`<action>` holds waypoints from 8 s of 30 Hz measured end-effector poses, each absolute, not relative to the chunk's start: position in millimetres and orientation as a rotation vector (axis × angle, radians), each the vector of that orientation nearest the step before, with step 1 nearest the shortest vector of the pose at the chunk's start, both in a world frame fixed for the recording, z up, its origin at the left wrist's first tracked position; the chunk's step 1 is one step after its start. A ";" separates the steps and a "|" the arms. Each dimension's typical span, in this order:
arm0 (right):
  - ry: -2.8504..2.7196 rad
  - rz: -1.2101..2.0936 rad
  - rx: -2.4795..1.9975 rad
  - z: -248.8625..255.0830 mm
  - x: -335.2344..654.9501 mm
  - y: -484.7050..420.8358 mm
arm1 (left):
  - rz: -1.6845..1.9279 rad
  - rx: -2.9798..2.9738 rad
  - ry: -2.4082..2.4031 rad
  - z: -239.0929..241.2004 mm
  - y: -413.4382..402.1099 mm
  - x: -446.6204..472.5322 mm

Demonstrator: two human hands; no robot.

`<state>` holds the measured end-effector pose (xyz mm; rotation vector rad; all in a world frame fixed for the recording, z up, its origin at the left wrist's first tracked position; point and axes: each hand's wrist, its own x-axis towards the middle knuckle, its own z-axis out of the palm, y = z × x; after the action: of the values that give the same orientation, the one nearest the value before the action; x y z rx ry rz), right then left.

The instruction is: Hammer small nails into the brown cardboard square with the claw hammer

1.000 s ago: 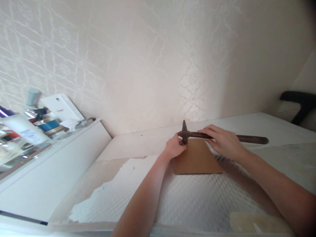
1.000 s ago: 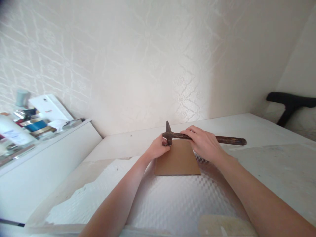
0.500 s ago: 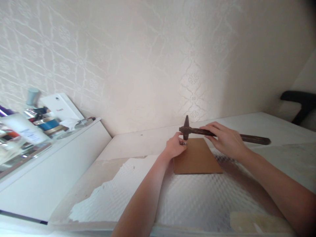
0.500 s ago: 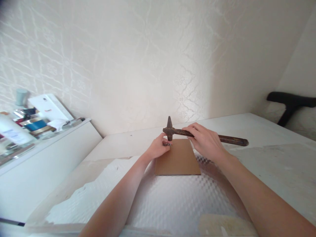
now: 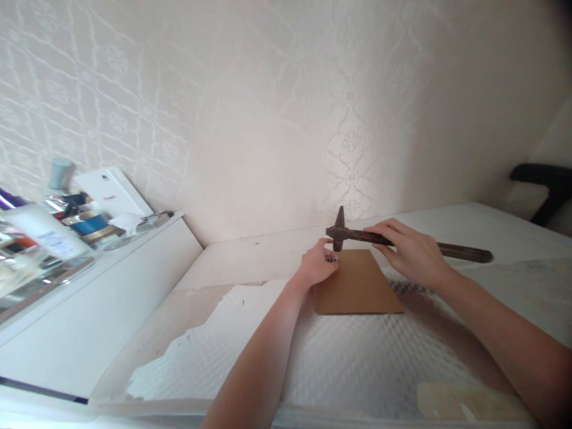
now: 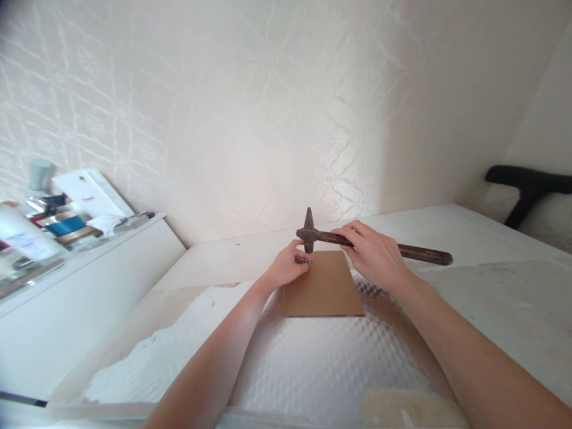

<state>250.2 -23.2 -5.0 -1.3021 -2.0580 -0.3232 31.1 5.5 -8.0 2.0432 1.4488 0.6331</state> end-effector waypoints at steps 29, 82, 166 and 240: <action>-1.676 -0.294 -1.866 -38.8 288.0 3.2 | 0.849 1.806 1.484 -14.3 11.2 27.0; -2.308 0.147 -1.516 -45.4 209.3 -6.4 | 0.601 1.717 2.577 9.8 51.5 -105.4; -2.320 0.107 -1.464 -43.6 216.4 -6.1 | 0.915 1.792 1.301 -18.3 13.4 26.5; -2.065 -0.522 -1.140 -12.7 250.1 -13.8 | 0.869 1.415 1.124 -13.6 21.0 24.1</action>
<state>250.1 -13.8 -12.7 -1.1402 -2.0645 -0.5223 24.1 21.0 -13.6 1.4148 1.1240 0.8692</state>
